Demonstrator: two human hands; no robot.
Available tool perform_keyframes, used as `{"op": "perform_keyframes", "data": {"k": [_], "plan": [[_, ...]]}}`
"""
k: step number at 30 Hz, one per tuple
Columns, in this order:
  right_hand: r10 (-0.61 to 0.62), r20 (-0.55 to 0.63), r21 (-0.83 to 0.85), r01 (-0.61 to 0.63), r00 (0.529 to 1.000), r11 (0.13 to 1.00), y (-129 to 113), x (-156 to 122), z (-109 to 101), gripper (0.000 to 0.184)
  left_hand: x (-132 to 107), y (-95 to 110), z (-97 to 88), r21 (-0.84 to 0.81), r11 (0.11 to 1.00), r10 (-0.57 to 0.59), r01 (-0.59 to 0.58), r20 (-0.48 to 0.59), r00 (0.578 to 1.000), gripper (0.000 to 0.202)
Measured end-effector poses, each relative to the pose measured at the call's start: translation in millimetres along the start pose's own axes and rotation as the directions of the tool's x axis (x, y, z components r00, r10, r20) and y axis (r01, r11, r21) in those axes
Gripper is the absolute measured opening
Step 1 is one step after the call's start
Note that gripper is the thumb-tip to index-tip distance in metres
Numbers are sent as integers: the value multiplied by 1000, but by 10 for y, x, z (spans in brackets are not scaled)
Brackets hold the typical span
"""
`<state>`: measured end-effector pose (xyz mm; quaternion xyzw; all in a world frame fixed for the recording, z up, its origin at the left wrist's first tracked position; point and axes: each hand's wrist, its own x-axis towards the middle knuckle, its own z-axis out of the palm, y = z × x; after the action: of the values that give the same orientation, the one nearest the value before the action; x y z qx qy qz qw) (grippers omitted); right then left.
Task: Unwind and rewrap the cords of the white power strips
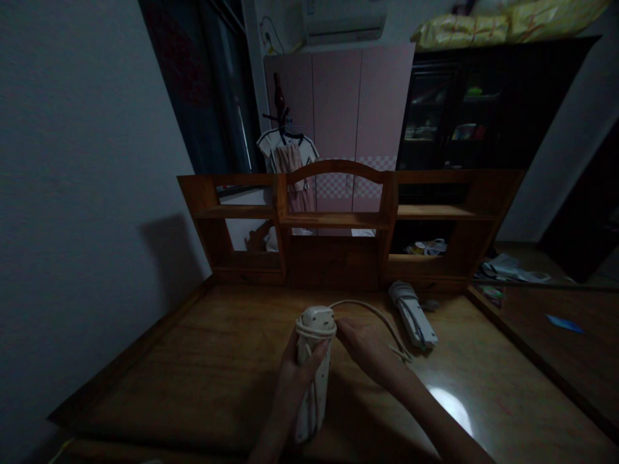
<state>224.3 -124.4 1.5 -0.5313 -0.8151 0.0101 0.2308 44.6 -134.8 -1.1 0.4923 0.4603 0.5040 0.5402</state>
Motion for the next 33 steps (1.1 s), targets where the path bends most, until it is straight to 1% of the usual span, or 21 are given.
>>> {"op": "perform_keyframes", "data": {"k": [2,3,6,8,12,15,18,20,22,24,25,27,29,31,33], "plan": [[14,16,-37,-13,1000,999,19,-20,14,19,4,-7,-15,-83,992,-94,98,50,994,58],[17,24,-50,-16,1000,999,30,-29,18,18,-3,-17,-18,-128,982,-132,138,58,990,58],[17,47,-88,-13,999,996,58,-49,34,17,-29,-82,-13,-232,941,-243,245,36,969,59],[12,62,-121,-4,998,993,68,-54,52,18,-32,-141,-13,-265,918,-302,296,20,953,59],[20,91,-211,-1,996,977,50,-55,67,16,9,-267,-56,-278,900,-338,336,43,940,60],[18,101,-263,9,995,965,-2,-58,0,12,57,-350,-125,-280,906,-330,316,-1,944,61],[13,106,-297,19,994,955,-75,-49,-121,11,100,-356,-193,-232,934,-298,272,-86,951,62],[13,118,-321,26,993,947,-121,-30,-191,12,128,-290,-219,-185,958,-238,219,-87,967,60],[8,138,-339,39,990,940,-162,-6,-238,12,155,-182,-228,-100,990,-109,102,-63,992,57],[5,154,-358,51,988,933,-203,12,-265,13,177,-68,-225,42,998,55,-54,-44,997,57],[1,166,-368,61,986,928,-225,17,-275,15,183,-20,-222,130,985,116,-110,-42,992,57],[-19,189,-385,92,982,918,-277,20,-293,18,178,47,-212,298,942,178,-154,-55,982,57],[-43,205,-391,122,978,912,-332,22,-314,22,152,84,-198,442,884,211,-151,-92,973,57],[-54,216,-387,136,975,912,-384,31,-339,25,115,114,-179,571,809,257,-143,-125,958,62],[-39,233,-377,127,972,918,-423,48,-366,27,84,154,-162,684,718,289,-132,-120,950,68]]}}
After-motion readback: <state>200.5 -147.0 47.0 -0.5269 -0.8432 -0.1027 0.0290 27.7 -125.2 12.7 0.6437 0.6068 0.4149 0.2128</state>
